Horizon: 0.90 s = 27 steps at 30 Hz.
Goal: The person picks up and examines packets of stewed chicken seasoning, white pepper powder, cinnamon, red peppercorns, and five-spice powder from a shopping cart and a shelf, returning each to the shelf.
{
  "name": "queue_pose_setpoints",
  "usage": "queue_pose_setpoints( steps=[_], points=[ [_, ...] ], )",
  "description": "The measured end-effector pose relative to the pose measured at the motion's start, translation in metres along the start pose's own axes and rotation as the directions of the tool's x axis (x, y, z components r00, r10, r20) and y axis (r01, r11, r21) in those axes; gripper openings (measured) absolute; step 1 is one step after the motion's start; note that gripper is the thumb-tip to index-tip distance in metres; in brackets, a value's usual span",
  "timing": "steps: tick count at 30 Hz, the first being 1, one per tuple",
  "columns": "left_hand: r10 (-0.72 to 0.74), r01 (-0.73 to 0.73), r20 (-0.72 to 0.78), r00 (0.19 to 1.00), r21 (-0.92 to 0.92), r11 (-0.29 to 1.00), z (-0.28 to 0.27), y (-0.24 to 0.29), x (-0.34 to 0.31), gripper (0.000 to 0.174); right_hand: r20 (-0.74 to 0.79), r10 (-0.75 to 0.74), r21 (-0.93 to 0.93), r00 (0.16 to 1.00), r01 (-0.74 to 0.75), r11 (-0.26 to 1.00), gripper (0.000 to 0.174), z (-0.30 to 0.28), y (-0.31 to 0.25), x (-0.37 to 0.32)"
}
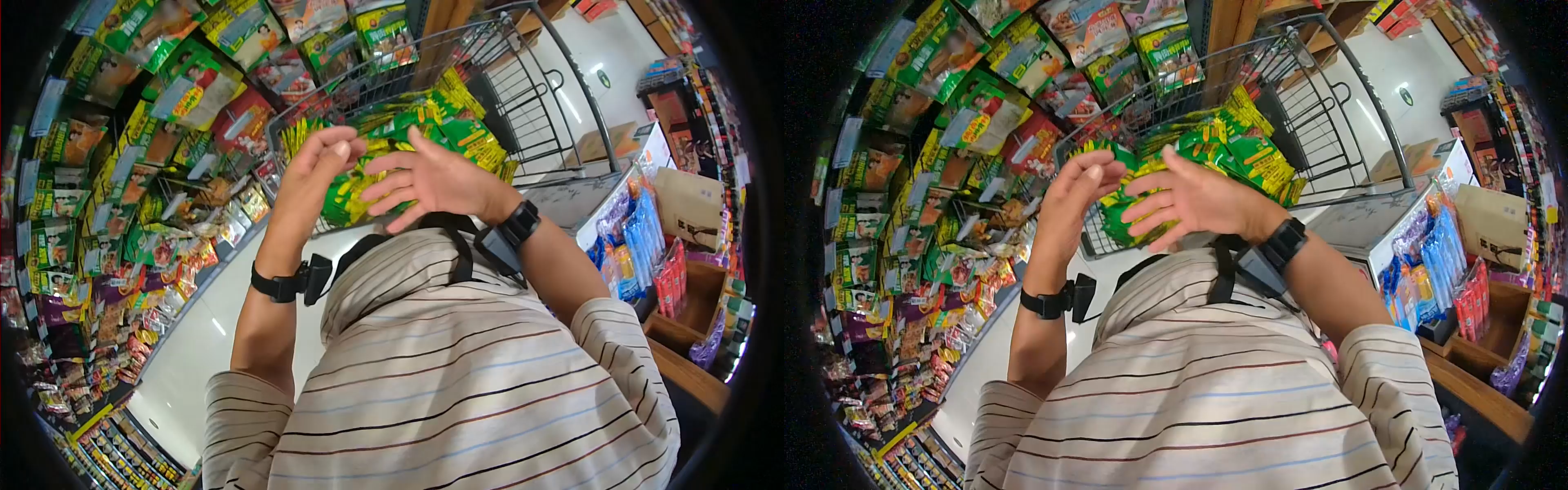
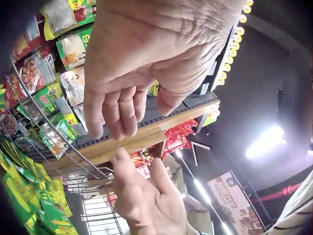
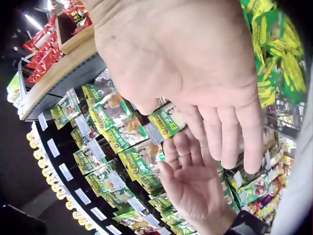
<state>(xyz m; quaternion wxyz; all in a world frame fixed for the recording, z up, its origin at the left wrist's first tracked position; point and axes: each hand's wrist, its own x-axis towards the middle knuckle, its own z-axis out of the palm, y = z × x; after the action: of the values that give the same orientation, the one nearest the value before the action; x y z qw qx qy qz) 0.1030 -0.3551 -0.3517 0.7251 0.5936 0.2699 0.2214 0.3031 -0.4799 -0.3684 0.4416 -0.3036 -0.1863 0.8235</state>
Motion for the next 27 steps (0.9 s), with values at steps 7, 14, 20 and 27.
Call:
queue_pose_setpoints(
  steps=[7,14,20,27],
  points=[
    [-0.064,0.055,0.063,0.996,0.125,0.991,-0.015,-0.012,0.010,0.033,-0.106,-0.199,-0.052,0.974,0.194,0.980,0.084,-0.027,-0.023,-0.030],
    [-0.198,0.149,0.189,0.962,0.246,0.958,-0.019,-0.042,0.040,0.036,-0.258,-0.329,-0.015,0.908,0.337,0.941,0.077,-0.048,-0.013,-0.055],
    [-0.137,-0.070,0.283,0.949,0.614,0.787,-0.034,-0.136,0.125,0.049,-0.379,-0.332,0.038,0.864,0.373,0.927,0.074,-0.062,0.004,-0.065],
    [-0.326,-0.113,0.213,0.921,0.947,0.300,-0.014,-0.240,0.183,0.054,-0.529,-0.334,-0.094,0.780,0.337,0.937,0.068,-0.069,0.005,-0.077]
  ],
)
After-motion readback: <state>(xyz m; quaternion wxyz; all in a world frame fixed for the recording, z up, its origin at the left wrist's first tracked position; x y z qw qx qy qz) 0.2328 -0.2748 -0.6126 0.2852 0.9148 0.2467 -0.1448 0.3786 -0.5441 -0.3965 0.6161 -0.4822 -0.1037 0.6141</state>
